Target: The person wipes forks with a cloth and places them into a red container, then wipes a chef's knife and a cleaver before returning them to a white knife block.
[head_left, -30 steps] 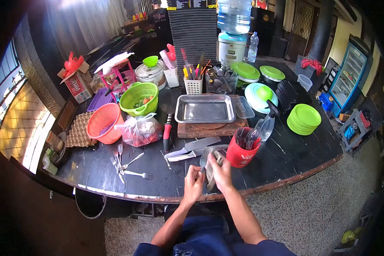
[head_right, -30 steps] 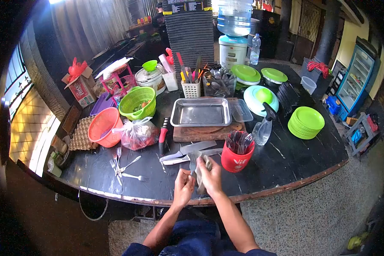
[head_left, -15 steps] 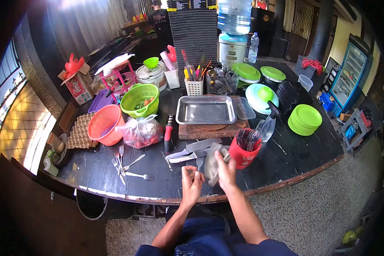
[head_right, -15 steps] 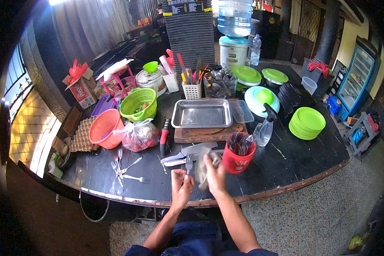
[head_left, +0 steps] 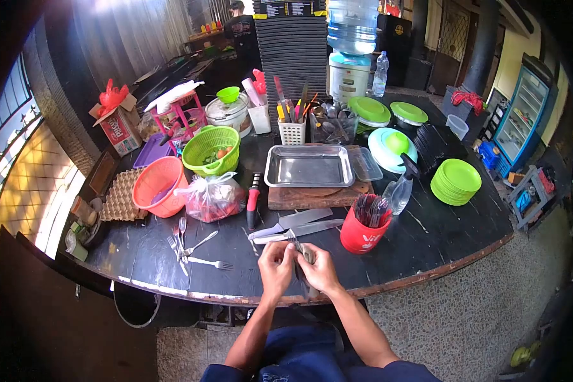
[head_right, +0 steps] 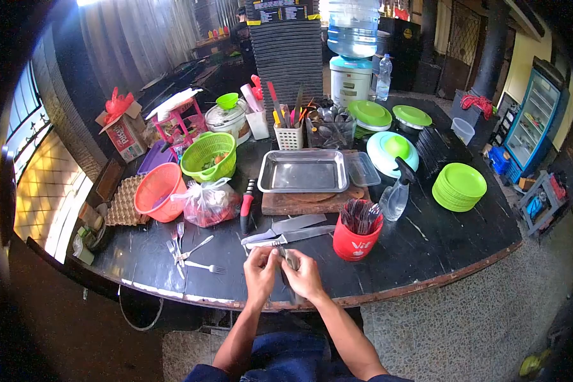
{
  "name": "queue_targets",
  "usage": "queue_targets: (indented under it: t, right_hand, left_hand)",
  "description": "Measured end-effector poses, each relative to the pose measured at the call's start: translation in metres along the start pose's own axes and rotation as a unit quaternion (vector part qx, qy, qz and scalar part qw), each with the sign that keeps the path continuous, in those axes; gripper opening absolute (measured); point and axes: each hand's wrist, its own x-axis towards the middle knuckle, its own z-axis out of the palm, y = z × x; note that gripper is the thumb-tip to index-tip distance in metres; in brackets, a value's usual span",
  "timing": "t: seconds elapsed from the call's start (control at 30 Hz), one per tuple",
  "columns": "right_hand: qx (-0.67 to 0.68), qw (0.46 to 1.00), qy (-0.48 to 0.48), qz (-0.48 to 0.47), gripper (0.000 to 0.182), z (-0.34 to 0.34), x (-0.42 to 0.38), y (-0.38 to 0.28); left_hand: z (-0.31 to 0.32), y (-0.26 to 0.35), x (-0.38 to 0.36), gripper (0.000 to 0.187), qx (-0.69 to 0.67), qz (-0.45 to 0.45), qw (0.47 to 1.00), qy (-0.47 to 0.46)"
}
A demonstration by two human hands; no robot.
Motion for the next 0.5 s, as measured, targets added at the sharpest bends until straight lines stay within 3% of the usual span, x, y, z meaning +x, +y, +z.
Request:
queue_targets:
  t: [0.27, 0.33, 0.4, 0.43, 0.5]
  right_hand:
    - [-0.007, 0.999, -0.034, 0.014, 0.027, 0.001, -0.007, -0.011]
    - [0.012, 1.0, -0.019, 0.015, 0.028, 0.001, -0.005, -0.007]
    - [-0.001, 0.999, -0.039, 0.03, 0.028, -0.005, -0.005, -0.01]
    - [-0.014, 0.997, -0.054, 0.045, 0.029, -0.007, -0.006, -0.012]
    - [0.032, 0.998, -0.052, 0.03, 0.031, -0.002, -0.006, -0.001]
  left_hand:
    - [0.005, 0.004, 0.005, 0.003, -0.123, 0.021, 0.991, 0.055]
    - [0.002, 0.001, 0.005, 0.003, -0.116, -0.016, 0.993, 0.026]
    - [0.0, 0.001, 0.005, 0.006, 0.005, 0.057, 0.998, 0.026]
    - [-0.001, -0.002, 0.008, 0.013, -0.009, 0.076, 0.997, 0.02]
    - [-0.008, 0.002, 0.009, 0.01, 0.015, 0.096, 0.995, -0.003]
